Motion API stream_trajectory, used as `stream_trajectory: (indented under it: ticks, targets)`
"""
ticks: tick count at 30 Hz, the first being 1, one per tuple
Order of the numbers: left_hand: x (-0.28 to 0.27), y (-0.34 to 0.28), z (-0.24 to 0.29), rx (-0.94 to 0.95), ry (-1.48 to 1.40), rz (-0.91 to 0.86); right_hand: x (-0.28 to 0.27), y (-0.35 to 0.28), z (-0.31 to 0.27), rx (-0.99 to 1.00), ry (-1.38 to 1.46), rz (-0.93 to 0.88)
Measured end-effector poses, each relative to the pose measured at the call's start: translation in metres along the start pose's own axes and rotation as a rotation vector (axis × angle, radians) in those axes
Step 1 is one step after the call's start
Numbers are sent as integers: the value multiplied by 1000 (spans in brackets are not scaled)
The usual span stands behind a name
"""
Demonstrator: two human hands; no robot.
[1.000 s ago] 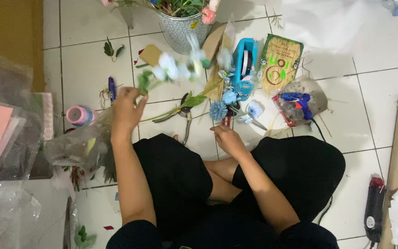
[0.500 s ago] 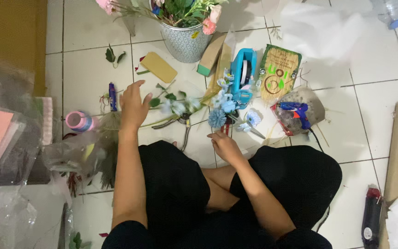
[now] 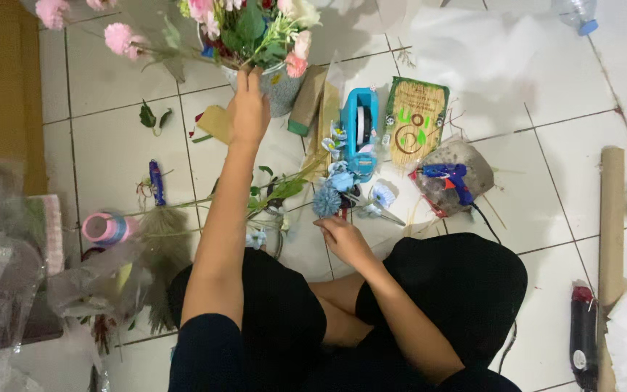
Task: The person sits on the floor and arranges artificial flowers. They use shears to trim stems and a hot glue gun to attach flower heads to stems, placing finished pieces into a metal bucket.
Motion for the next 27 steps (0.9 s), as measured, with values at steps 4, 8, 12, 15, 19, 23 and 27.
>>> stream_trajectory:
  ticks: [4,8,12,15,19,23,27]
  targets:
    - [-1,-39,0,-26,-125,-29,-25,23,-19,174,207,86]
    - [-20,-78,13,46,-68,-14,-76,64,-91,-233,-61,455]
    - [-33,-101,27,136,8,-42,-91,129,-149,-480,-358,534]
    - [-36,-114,41,156,4,-122,-77,173,-155,-381,-564,388]
    - [-35,-143,48,-59,56,-559,-60,173,-129,-322,-515,361]
    - [-97,-146,84,185,-65,-129,-50,163,-100,-309,-454,390]
    - [-134,-121,100,313,-68,226,-44,154,-90,-379,-359,420]
Point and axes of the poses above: each hand's wrist, its own y-axis towards the middle knuckle, its own x-axis out of the palm, z = x × y, the point moved 6 cm from there along y, towards the middle knuckle, and after that the axes turned 1 degree about y, right-handed, at the moved point
